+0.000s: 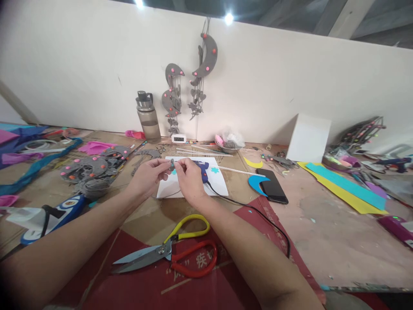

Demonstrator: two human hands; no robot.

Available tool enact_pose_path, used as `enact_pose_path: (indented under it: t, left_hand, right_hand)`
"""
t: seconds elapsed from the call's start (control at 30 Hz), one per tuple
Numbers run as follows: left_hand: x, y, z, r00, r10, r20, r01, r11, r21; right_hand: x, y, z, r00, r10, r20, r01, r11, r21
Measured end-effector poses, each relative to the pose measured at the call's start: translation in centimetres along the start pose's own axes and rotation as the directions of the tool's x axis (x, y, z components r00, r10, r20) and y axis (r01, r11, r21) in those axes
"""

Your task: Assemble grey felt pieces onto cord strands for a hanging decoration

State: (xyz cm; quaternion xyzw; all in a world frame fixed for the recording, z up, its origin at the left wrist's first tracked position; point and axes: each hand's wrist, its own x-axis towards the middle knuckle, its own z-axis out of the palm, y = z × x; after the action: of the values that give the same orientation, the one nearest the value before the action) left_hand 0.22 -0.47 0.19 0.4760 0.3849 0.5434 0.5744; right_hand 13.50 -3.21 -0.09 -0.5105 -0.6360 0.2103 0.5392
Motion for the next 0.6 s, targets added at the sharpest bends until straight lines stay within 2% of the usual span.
enact_pose_path:
  t: [0.23, 0.6]
  left_hand:
    - [-0.3, 0.19, 0.45, 0.999, -0.02, 0.038, 0.023, 0.998, -0.067]
    - [-0.33, -0.21, 0.55, 0.997, 0.045, 0.055, -0.041, 0.997, -0.071]
  right_hand:
    - [0.34, -0.08, 0.07, 0.999, 0.051, -0.003, -0.051, 0.998, 0.046]
    - [0.81, 0.08, 0.3, 0.99, 0.139, 0.017, -0.14, 0.987, 0.074]
